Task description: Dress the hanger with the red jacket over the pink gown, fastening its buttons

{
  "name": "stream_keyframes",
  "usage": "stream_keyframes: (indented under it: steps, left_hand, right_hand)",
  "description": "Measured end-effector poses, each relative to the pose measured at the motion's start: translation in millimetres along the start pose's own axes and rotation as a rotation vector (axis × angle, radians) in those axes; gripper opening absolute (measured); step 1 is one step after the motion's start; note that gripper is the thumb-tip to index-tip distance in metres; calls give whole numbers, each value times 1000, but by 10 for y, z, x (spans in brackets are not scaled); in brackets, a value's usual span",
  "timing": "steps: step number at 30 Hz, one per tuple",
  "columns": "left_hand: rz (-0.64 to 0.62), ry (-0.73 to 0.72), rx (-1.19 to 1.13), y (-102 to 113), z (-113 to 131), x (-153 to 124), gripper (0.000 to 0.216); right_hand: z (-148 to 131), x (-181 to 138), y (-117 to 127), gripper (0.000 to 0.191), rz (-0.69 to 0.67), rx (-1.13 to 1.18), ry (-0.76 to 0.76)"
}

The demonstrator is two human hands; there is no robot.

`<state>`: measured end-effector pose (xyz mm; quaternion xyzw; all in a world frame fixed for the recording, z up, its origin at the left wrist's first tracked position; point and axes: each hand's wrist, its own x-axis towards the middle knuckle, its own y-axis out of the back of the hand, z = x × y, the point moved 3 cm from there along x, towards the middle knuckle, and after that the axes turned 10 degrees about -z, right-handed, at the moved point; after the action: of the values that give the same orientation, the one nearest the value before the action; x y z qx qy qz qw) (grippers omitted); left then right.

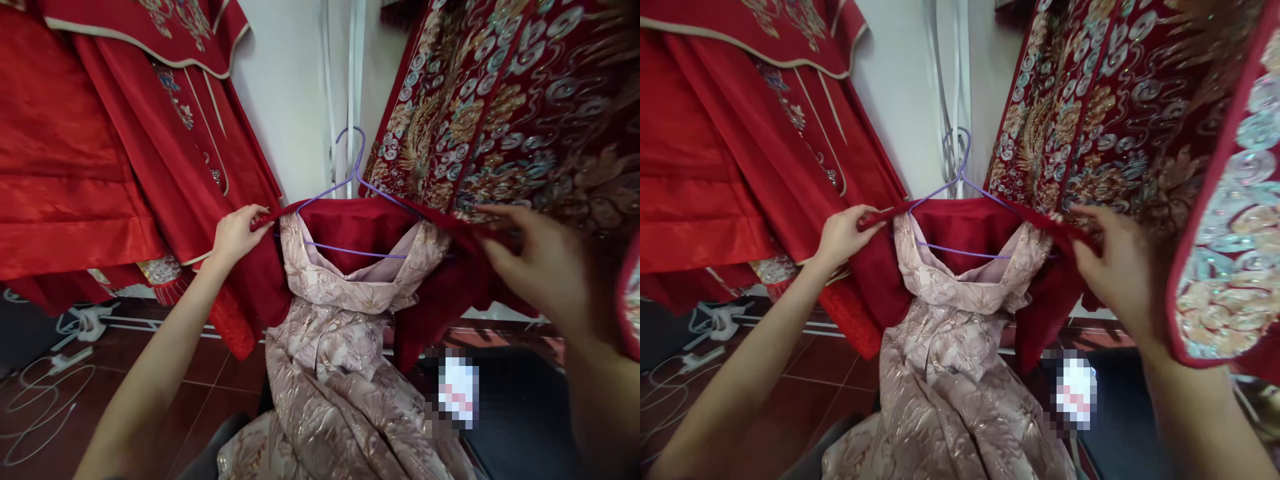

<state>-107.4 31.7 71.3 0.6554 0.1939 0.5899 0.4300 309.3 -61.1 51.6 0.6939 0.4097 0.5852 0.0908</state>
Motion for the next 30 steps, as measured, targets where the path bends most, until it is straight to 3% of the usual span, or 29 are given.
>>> stream_keyframes:
  steps: [2,4,8,11,15,18,21,25,30]
  left_hand:
    - [-74,25,-13,-123,22,-21,30]
    - [-112,55,-21,-236,68,1,32]
    - [-150,81,-61,-402,178,102,30]
    - [-132,108,-171,-488,275,169,24]
    - [-56,35,-320,-552,664,164,13]
    - [-90,-132,-411,-599,1089,90,11]
    - [-79,-161,-496,-649,1303,3,13]
    - [-83,-121,-578,-774,1263,-125,21]
    - [42,13,-810,-870,1192,-312,29]
  right_hand:
    - [-11,-34,-74,49,-161,-76,-11]
    - [32,35,-192,56,-237,-85,-72]
    - [189,306,-556,72,-356,149,-148]
    - [200,419,-835,65,-385,335,-73]
    - [-99,368,-1126,61,-401,628,88]
    - [-432,251,-1274,58,-457,743,157]
    - [-665,129,-1329,44,-519,824,229]
    - [-685,14,-1300,32,-446,824,236]
    - [-599,-46,-1319,22,-351,775,173]
